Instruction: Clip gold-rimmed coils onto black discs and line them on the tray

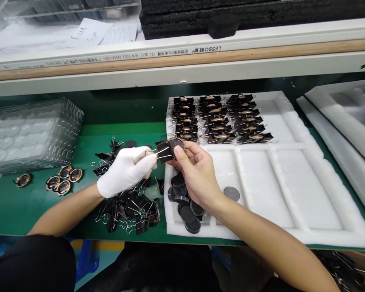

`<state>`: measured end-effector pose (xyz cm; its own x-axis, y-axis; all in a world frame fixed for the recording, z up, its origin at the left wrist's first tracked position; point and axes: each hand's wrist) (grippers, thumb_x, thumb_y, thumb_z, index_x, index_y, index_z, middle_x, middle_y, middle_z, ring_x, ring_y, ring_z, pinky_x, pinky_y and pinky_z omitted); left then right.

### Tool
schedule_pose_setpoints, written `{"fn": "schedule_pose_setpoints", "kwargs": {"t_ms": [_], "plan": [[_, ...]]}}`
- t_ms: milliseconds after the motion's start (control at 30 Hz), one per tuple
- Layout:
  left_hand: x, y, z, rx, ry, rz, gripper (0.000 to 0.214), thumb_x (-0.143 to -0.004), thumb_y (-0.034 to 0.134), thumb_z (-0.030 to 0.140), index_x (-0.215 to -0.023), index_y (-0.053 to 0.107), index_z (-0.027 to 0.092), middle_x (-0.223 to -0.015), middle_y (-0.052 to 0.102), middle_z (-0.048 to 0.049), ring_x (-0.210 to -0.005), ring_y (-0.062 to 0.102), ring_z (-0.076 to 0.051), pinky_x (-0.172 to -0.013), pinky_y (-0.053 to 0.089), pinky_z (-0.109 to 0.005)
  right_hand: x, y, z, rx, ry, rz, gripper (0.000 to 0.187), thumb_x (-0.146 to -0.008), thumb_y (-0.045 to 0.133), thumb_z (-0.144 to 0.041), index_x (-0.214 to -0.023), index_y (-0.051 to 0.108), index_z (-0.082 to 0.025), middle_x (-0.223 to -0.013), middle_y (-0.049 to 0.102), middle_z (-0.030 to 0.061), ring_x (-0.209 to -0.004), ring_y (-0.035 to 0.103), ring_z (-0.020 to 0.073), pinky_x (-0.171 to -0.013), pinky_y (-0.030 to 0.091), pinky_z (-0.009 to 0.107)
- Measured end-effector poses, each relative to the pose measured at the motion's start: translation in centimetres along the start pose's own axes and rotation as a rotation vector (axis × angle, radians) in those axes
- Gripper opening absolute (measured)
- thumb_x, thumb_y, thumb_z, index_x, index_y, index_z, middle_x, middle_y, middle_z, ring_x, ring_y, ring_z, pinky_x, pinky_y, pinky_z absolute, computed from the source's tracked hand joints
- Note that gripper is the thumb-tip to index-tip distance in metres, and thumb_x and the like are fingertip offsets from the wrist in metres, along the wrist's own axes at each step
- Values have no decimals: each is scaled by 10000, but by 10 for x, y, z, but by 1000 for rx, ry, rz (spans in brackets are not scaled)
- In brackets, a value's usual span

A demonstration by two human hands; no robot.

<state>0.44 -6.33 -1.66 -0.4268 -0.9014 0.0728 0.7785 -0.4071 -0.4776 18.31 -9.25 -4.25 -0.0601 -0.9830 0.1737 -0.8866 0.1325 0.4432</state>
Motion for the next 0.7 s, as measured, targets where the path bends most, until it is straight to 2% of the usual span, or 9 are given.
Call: {"fn": "schedule_pose_setpoints", "kwargs": {"t_ms": [67,133,167,233,300,367,467,567,700], "plan": [[-1,-7,3,-45,-6,-69,440,-1012,461,506,-735,585,188,-609,610,32,-539,519,-98,-569,419,-252,0,0,1,3,-23,10,236,-829,859,-433,-950,750,-262,-996,732,-6,-910,669,132,-822,623,275],[-4,-22,5,-147,49,-180,436,-1021,427,544,-905,652,189,-756,702,8,-619,588,-115,-617,451,-257,-1,-1,-1,-25,-34,27,217,-837,850,-425,-942,744,-267,-993,720,-10,-919,662,143,-850,623,307],[-6,-33,4,-229,87,-201,438,-1020,421,557,-1005,668,195,-843,735,-4,-684,627,-129,-654,465,-261,-2,-2,-3,-45,-31,34,203,-839,847,-415,-936,741,-271,-1001,715,-10,-931,661,152,-867,622,330],[-10,-57,1,-456,114,-154,454,-1009,430,584,-1112,677,217,-938,760,-15,-794,672,-162,-709,469,-273,-6,-7,-8,-84,-19,61,171,-839,841,-392,-903,732,-276,-1015,706,-10,-939,659,171,-862,622,362],[-13,-78,-6,-725,25,-97,474,-977,462,632,-1047,707,232,-873,757,-15,-786,677,-194,-692,447,-284,-10,-13,-14,-116,19,108,156,-832,840,-375,-866,724,-278,-995,692,-13,-901,650,169,-806,617,339],[-14,-90,-14,-947,-100,-147,474,-918,532,672,-987,724,244,-806,745,-19,-736,670,-218,-650,422,-286,-14,-19,-18,-149,70,157,159,-822,845,-368,-831,714,-279,-907,657,-24,-815,625,146,-718,590,287],[-18,-87,-22,-1156,-225,-176,503,-877,583,672,-1061,721,225,-871,760,-74,-766,694,-253,-649,431,-288,-17,-24,-18,-158,118,158,173,-831,834,-371,-787,687,-291,-806,600,-31,-734,588,139,-615,525,270],[-24,-77,-25,-1260,-343,-183,472,-908,570,609,-989,730,173,-834,748,-131,-752,709,-276,-643,436,-295,-17,-25,-15,-128,130,134,197,-833,826,-391,-770,664,-296,-788,594,-17,-723,583,162,-579,492,295],[-29,-79,-30,-1190,-303,-267,381,-931,547,512,-820,731,197,-736,713,-106,-680,683,-264,-594,389,-293,-17,-25,-14,-117,162,134,213,-794,854,-413,-780,689,-280,-813,607,-18,-730,587,147,-593,525,276]]}}
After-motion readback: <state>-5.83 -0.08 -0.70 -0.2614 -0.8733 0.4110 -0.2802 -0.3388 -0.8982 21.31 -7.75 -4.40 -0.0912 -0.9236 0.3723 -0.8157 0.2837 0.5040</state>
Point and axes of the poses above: each hand's wrist, its own x-axis away from the middle knuckle, its own y-axis out of the palm, z = x × y
